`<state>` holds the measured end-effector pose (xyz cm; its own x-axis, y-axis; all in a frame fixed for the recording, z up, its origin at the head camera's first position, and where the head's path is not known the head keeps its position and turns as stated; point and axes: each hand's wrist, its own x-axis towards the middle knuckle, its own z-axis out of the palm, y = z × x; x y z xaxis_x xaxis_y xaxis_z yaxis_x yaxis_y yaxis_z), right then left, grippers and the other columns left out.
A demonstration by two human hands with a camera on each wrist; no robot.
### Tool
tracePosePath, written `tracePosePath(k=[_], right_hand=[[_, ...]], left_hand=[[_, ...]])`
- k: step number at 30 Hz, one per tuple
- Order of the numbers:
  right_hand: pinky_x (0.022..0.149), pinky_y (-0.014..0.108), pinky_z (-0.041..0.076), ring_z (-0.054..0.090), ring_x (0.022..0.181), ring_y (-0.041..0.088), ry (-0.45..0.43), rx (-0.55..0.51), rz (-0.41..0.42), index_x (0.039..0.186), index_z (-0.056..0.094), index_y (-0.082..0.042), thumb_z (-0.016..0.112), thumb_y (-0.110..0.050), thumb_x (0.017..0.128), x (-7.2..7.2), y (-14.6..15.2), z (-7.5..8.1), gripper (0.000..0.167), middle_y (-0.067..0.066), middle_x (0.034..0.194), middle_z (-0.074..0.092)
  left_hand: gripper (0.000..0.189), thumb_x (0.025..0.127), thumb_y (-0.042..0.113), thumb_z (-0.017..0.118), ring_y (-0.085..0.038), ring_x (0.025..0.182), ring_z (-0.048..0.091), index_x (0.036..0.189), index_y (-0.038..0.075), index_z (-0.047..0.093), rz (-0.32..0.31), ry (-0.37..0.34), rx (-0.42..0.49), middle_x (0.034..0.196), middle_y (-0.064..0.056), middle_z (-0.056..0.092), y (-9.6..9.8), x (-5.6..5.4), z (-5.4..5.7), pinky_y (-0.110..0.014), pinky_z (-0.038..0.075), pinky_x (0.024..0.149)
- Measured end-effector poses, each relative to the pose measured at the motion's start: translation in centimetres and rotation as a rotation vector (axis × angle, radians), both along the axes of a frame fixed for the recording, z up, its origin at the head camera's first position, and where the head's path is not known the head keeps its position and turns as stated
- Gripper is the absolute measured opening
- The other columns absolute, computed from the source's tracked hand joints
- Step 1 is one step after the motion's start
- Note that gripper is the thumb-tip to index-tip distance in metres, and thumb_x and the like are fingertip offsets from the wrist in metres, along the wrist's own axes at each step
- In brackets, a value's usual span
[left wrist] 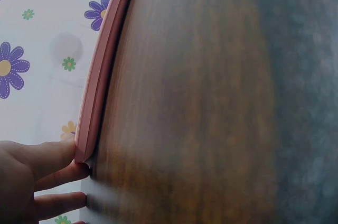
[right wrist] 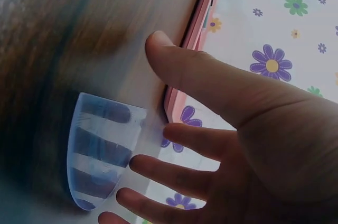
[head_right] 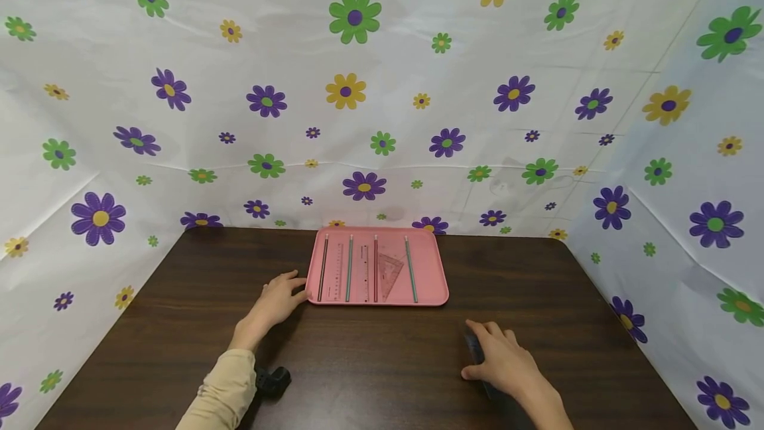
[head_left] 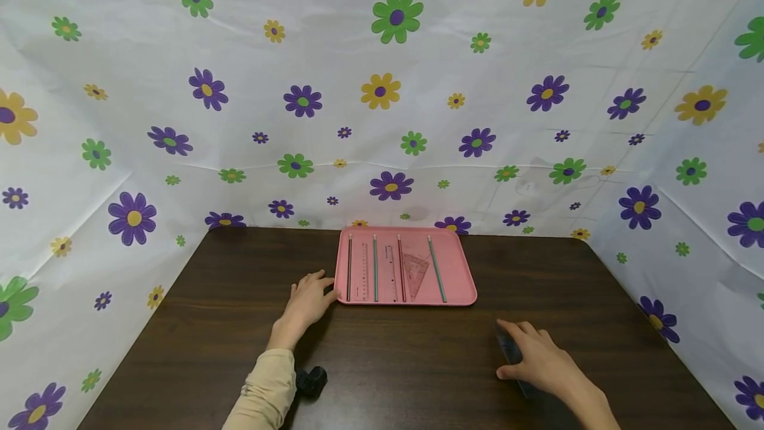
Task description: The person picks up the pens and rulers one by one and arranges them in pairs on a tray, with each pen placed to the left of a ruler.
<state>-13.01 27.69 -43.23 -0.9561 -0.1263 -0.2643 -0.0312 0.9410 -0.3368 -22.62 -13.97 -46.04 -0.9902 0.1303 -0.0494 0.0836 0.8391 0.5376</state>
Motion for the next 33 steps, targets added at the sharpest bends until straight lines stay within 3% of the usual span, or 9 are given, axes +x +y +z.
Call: tracePosePath(k=[12,18,33], right_hand=[[0.076,0.053,0.053,0.053,0.107,0.037,0.003,0.016,0.007,0.137,0.055,0.002,0.088,-0.03,0.072,0.0,-0.3,-0.2,0.079,0.017,0.131,0.053],[0.07,0.046,0.051,0.051,0.102,0.038,0.003,-0.023,0.0,0.134,0.057,-0.001,0.083,-0.015,0.072,0.2,-0.7,-0.4,0.068,0.019,0.127,0.051],[0.061,0.042,0.043,0.042,0.094,0.035,-0.005,-0.024,-0.025,0.124,0.055,-0.012,0.081,-0.014,0.072,0.4,-1.2,-0.9,0.058,0.017,0.122,0.047]], left_hand=[[0.042,0.099,0.026,0.059,-0.05,0.143,0.031,0.135,0.003,0.061,-0.002,0.004,-0.004,0.152,-0.025,0.042,0.0,0.2,0.1,-0.073,0.019,0.113],[0.041,0.099,0.025,0.059,-0.05,0.143,0.031,0.134,0.003,0.062,-0.002,0.007,-0.003,0.152,-0.025,0.043,-0.1,0.2,0.0,-0.073,0.019,0.113],[0.041,0.099,0.025,0.06,-0.05,0.143,0.032,0.134,0.003,0.062,-0.001,0.008,-0.005,0.151,-0.025,0.043,-0.1,0.2,0.1,-0.073,0.019,0.113]])
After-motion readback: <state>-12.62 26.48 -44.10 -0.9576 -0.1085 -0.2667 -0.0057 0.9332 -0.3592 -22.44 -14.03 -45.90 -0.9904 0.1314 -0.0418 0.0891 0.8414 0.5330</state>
